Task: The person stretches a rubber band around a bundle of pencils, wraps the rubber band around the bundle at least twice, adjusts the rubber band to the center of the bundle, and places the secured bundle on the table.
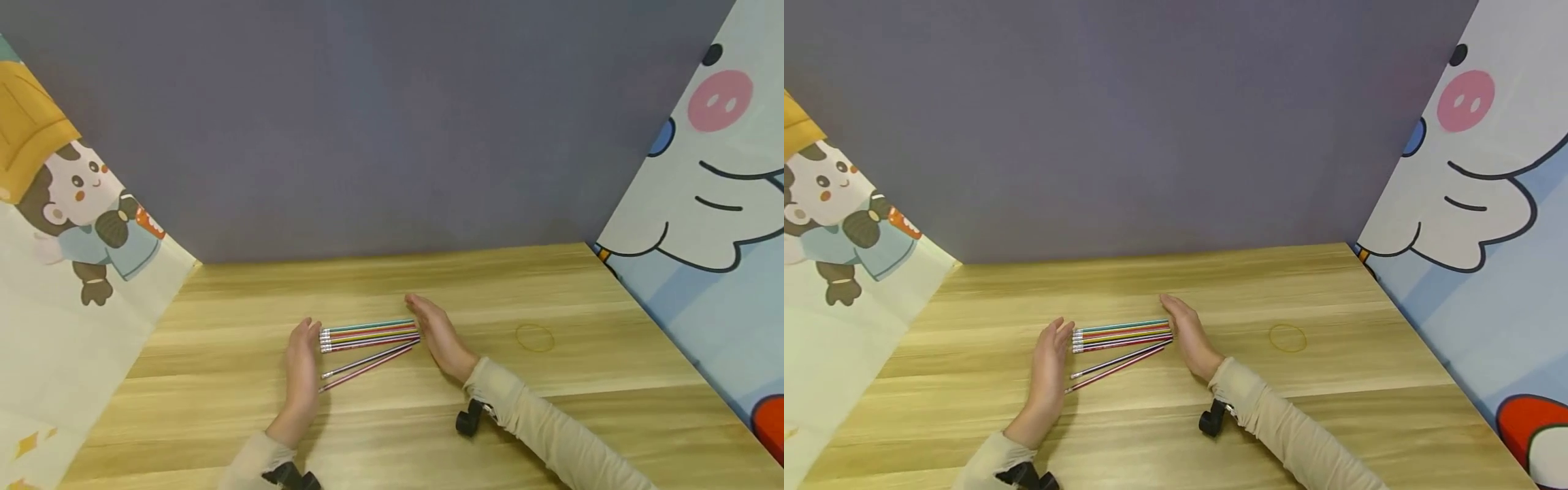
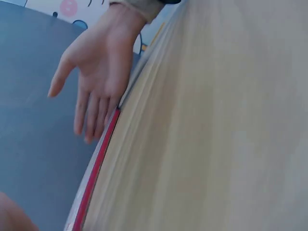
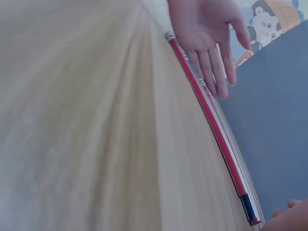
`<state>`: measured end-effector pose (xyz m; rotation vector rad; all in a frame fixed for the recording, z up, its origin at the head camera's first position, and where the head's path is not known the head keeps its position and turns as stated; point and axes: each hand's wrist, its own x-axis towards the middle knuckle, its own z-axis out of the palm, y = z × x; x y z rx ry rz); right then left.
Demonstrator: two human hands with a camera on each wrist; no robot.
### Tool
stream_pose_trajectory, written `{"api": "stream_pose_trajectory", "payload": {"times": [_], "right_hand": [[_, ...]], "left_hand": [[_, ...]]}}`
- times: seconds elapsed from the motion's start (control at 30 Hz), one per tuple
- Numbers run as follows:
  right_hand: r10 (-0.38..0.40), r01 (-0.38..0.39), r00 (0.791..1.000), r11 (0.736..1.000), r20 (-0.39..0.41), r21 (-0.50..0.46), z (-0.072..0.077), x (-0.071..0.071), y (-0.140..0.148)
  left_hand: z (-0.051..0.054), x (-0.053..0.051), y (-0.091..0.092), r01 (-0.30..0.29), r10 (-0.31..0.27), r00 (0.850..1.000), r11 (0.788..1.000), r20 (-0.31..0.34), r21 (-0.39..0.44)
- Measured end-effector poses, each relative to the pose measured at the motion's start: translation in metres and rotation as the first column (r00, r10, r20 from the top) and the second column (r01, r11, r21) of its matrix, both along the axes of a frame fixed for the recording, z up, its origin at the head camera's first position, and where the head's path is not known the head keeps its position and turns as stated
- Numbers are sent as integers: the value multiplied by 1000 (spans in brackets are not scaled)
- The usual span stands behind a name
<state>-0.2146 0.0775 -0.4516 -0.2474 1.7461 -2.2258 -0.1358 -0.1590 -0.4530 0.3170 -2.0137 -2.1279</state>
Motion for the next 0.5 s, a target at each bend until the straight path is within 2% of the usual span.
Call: {"api": "stream_pose_trajectory", "payload": {"times": [0.1,0.2,0.27,0.4,0.5], "right_hand": [[-2,1,1000,1000,-3,-14,0,-2,0],[12,-12,1000,1000,1,-23,-2,0,-3],[12,-12,1000,999,7,-37,-5,0,-1],[-4,4,1000,997,4,-80,-7,-1,3],[-7,6,1000,997,-3,-77,-5,-2,5]], "left_hand": [[-4,-5,11,-50,50,998,999,-38,-8],[-7,-16,17,-138,140,987,990,-79,35],[-7,-25,20,-173,178,980,983,-87,56],[-2,-33,17,-160,168,982,983,-92,87],[2,-28,11,-125,130,989,990,-70,67]]}}
